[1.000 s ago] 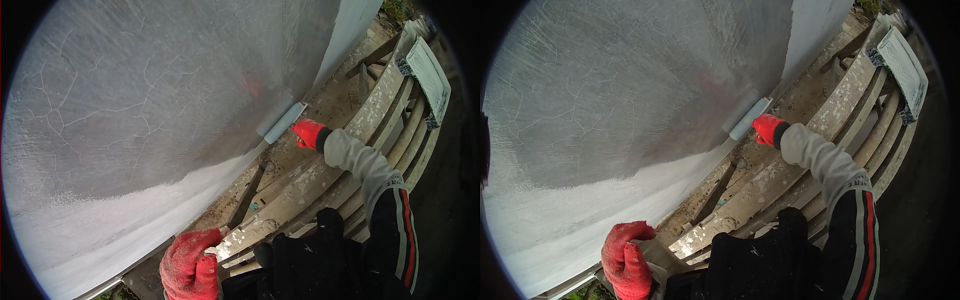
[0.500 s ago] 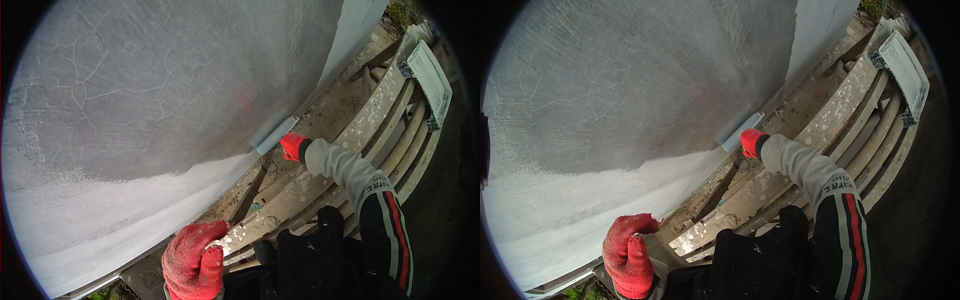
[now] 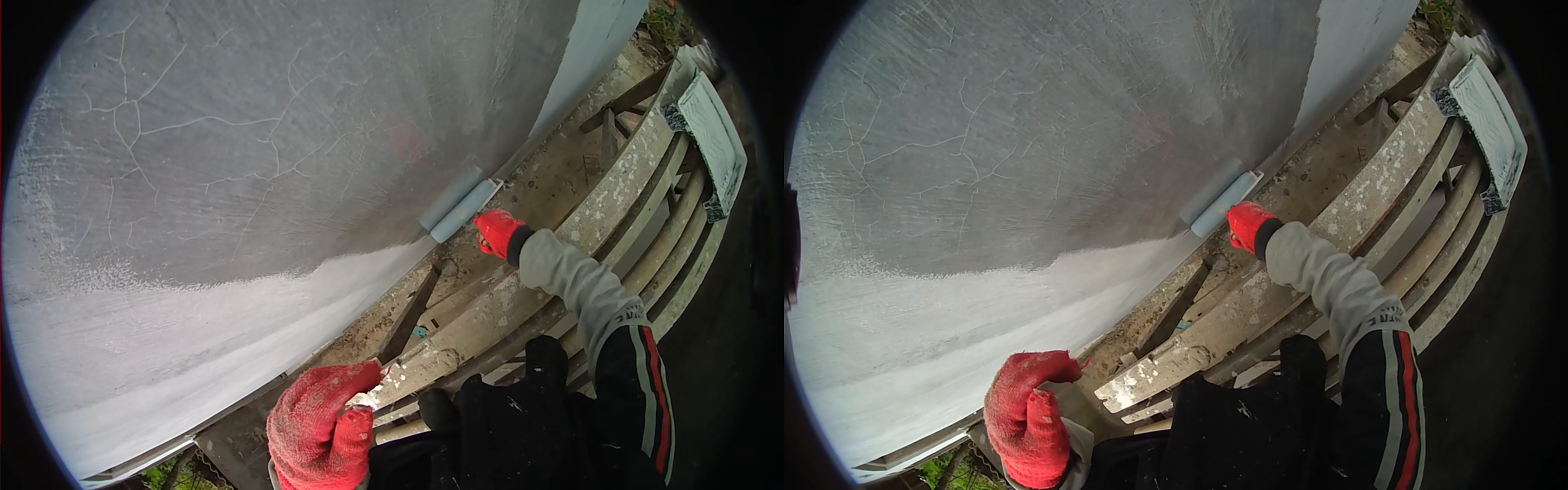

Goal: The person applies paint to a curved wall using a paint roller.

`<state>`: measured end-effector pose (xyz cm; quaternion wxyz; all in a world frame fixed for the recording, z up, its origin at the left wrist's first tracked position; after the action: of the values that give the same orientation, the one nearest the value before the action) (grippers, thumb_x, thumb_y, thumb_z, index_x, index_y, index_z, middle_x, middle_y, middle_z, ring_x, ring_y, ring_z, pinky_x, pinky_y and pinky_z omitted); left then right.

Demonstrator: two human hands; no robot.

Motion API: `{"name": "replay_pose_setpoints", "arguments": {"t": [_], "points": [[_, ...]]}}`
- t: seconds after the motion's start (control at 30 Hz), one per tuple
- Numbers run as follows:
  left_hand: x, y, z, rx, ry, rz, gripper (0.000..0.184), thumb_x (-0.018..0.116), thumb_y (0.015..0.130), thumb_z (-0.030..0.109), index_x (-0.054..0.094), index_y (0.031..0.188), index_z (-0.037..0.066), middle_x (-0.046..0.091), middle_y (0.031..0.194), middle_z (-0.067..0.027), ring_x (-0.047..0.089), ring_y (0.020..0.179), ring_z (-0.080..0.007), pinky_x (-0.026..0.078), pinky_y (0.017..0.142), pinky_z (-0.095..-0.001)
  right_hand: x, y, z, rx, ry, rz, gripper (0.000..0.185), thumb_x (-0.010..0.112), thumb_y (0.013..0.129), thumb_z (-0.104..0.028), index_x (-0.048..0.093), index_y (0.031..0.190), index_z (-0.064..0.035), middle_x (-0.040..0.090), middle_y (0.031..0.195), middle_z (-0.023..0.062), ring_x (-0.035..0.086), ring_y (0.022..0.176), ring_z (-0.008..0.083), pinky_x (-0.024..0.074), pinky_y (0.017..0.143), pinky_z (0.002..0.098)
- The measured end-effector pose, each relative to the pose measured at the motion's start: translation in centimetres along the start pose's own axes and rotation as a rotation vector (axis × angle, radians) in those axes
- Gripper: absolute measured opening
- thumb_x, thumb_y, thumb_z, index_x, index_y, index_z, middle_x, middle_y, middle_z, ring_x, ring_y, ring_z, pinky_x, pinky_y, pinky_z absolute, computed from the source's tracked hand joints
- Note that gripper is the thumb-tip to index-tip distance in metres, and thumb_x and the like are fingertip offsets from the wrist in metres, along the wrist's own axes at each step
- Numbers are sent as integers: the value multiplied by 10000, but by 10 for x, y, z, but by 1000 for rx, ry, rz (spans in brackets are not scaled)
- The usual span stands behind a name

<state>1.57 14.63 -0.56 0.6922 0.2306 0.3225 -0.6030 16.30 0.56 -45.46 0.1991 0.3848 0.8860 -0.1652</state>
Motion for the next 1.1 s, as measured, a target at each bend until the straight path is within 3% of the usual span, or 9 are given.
{"name": "replay_pose_setpoints", "arguments": {"t": [0.17, 0.37, 0.47, 0.57, 0.67, 0.77, 0.8, 0.97, 1.1], "points": [[-5, -3, 1, 23, 58, 20, 309, 560, 943, 241, 647, 1053, -35, 661, 921, -158, 645, 850, -262, 492, 783, -334, 29, 15, 31, 235, -126, -249, 137, 672, 690, -112, 566, 682, -25, 566, 635, 162, 593, 641, 379, 465, 559, 450], [2, 3, -11, -91, 32, -49, 375, 542, 936, 331, 658, 1040, -10, 675, 926, -159, 655, 874, -286, 496, 807, -360, -9, -4, 18, -239, 56, 107, 174, 678, 707, -135, 568, 796, -33, 588, 689, 177, 592, 670, 380, 471, 570, 443], [2, 4, -2, 19, 20, -4, 315, 560, 943, 245, 649, 1042, -40, 664, 919, -160, 645, 841, -264, 492, 778, -338, -14, 1, -13, -33, -25, 1, 160, 644, 769, -146, 555, 839, -32, 573, 669, 153, 588, 639, 326, 476, 581, 417], [-3, 0, -2, 14, 38, 6, 325, 560, 943, 257, 650, 1037, -42, 664, 915, -161, 642, 846, -264, 488, 780, -340, 17, 0, 39, 522, 738, 88, 171, 577, 869, -162, 534, 765, -33, 519, 604, 109, 548, 577, 249, 449, 531, 390], [-7, -3, -7, -6, 30, 26, 339, 558, 944, 272, 649, 1038, -41, 664, 909, -162, 639, 851, -265, 484, 786, -341, -5, -5, 15, -259, 211, 105, 288, 504, 945, -196, 503, 703, -40, 470, 560, 75, 494, 524, 204, 401, 487, 363], [-6, 2, -11, -16, 26, -3, 351, 557, 946, 283, 646, 1048, -40, 662, 909, -162, 636, 853, -266, 481, 789, -342, -15, -46, -6, 861, 1197, -83, 334, 510, 919, -177, 462, 624, -28, 462, 508, 83, 481, 459, 232, 376, 487, 377], [-3, 4, -11, -12, 33, -33, 354, 558, 947, 286, 644, 1056, -39, 661, 910, -161, 636, 853, -268, 481, 790, -342, -14, -49, -2, 870, 1193, -85, 334, 510, 919, -177, 462, 624, -28, 462, 508, 83, 481, 459, 232, 376, 487, 377], [-2, 1, -7, -4, 25, -11, 346, 564, 947, 275, 642, 1065, -41, 658, 919, -157, 634, 858, -260, 481, 790, -336, -24, -17, -52, -185, -173, -288, 250, 575, 773, -133, 502, 555, -37, 510, 526, 162, 540, 504, 329, 385, 471, 430], [-5, -2, -7, -20, -1, 27, 335, 560, 951, 262, 642, 1061, -44, 657, 920, -155, 633, 862, -252, 480, 789, -331, 27, 14, -19, -135, -331, -449, 170, 609, 692, -87, 531, 547, -43, 535, 569, 204, 571, 570, 378, 418, 500, 445]]}}
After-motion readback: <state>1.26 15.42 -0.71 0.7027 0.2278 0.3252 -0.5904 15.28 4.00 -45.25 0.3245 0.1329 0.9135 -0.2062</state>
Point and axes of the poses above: each hand's wrist, its own y-axis towards the middle knuckle, its own x-axis out of the palm, z = x × y, the point moved 7 cm from there along y, towards the middle knuckle
